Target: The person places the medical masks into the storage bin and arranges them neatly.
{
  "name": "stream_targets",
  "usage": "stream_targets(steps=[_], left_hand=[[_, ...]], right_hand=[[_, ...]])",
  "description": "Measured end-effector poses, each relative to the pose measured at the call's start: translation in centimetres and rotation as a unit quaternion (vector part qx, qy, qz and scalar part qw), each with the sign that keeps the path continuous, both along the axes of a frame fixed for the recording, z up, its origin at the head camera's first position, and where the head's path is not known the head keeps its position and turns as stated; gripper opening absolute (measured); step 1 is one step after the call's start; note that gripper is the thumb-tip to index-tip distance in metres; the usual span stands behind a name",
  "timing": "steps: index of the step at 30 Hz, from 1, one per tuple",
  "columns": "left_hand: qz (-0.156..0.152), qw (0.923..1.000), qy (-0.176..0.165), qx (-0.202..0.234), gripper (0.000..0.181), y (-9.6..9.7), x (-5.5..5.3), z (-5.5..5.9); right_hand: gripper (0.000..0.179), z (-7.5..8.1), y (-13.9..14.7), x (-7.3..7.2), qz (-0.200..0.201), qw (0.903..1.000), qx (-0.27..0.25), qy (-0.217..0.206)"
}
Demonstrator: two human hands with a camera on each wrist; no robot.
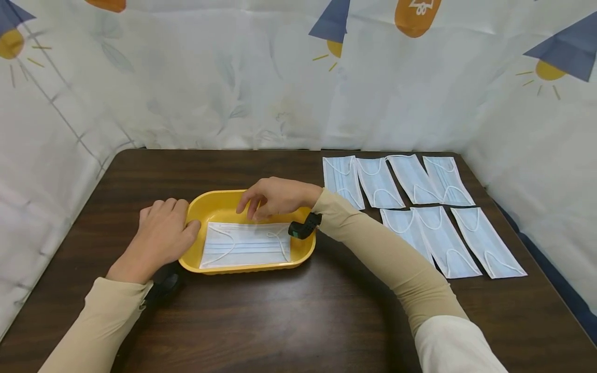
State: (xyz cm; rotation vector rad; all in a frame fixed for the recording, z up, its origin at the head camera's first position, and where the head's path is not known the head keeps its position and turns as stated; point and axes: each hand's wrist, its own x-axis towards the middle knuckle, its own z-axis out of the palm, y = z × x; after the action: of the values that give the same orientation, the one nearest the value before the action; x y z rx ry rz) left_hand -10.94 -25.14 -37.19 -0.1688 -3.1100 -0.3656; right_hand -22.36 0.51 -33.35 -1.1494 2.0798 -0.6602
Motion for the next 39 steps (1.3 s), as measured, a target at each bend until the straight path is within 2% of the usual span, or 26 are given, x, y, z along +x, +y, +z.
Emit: stream_targets(steps=[9,17,24,30,33,36,39], left_hand=[[-0.005,1.0000,0.006,0.001,0.040,0.0,-0.1,-0.1],[-0.004,1.0000,0.004,0.000,0.039,-0.1,-0.1,-0.1],[-0.004,1.0000,0.007,0.002,0.040,0.0,0.0,-0.1],[-0.004,1.0000,0.000,0.003,0.042,-0.1,-0.1,-0.1],[-0.004,1.0000,-0.003,0.004,0.043,-0.1,-0.1,-0.1],[-0.002,1.0000,0.001,0.003,0.043,0.0,-0.1,-0.2],[-0.001,1.0000,0.001,0.003,0.043,0.0,-0.1,-0.2]], right_hand=[[0.033,0.7,1.5,0.2,0.004,0.9986,-0.049,0.023],[0.034,1.6,3.7,0.4,-0.048,0.9922,-0.115,0.000],[0.032,1.8,5.5,0.2,-0.104,0.9794,-0.173,-0.002],[0.027,1.5,7.1,0.1,-0.171,0.9626,-0.210,0.012],[0.027,1.0,7.8,-0.1,-0.211,0.9499,-0.231,0.009],[0.027,0.6,8.5,-0.2,-0.256,0.9318,-0.257,0.010],[0.026,0.2,9.1,-0.5,-0.301,0.9093,-0.287,0.015]])
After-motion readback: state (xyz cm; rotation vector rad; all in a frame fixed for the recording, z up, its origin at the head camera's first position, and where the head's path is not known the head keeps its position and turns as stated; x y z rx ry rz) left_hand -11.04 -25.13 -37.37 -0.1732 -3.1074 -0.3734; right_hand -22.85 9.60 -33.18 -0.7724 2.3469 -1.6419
